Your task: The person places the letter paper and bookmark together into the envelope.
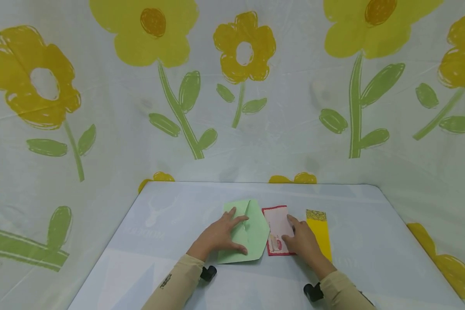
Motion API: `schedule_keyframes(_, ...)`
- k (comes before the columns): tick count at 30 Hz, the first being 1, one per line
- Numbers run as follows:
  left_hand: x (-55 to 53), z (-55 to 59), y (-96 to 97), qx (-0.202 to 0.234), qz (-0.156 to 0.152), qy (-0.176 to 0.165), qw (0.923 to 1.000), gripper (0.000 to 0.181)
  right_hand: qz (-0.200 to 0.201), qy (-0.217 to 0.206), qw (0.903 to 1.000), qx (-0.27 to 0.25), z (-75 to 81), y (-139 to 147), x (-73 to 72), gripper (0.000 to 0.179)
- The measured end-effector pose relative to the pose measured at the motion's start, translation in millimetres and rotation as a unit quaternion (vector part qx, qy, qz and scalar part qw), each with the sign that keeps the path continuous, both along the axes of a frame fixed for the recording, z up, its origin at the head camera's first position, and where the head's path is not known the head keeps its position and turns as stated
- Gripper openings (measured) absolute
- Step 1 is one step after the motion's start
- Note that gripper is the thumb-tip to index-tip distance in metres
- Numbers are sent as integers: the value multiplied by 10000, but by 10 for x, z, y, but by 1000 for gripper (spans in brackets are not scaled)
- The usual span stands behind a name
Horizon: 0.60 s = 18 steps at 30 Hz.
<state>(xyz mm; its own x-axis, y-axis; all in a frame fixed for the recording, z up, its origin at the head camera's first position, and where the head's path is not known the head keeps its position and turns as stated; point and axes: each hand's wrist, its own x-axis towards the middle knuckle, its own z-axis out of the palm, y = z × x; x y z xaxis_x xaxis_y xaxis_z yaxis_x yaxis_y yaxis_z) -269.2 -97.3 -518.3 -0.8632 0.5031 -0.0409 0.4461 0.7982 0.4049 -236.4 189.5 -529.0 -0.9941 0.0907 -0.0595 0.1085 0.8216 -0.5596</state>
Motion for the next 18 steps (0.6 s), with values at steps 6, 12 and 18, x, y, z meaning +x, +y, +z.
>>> schedule_keyframes(6,-6,-13,-2,0,-36,52,10000,109,62,-26,9999,-95,-5,24,14,74)
schedule_keyframes(12,-6,-19,0,1,-39,69,10000,109,101,-26,9999,-112,9,27,37,72)
schedule_keyframes(18,-3,-5,7,-52,9,19,10000,110,213,30,9996,-155,-1,29,31,72)
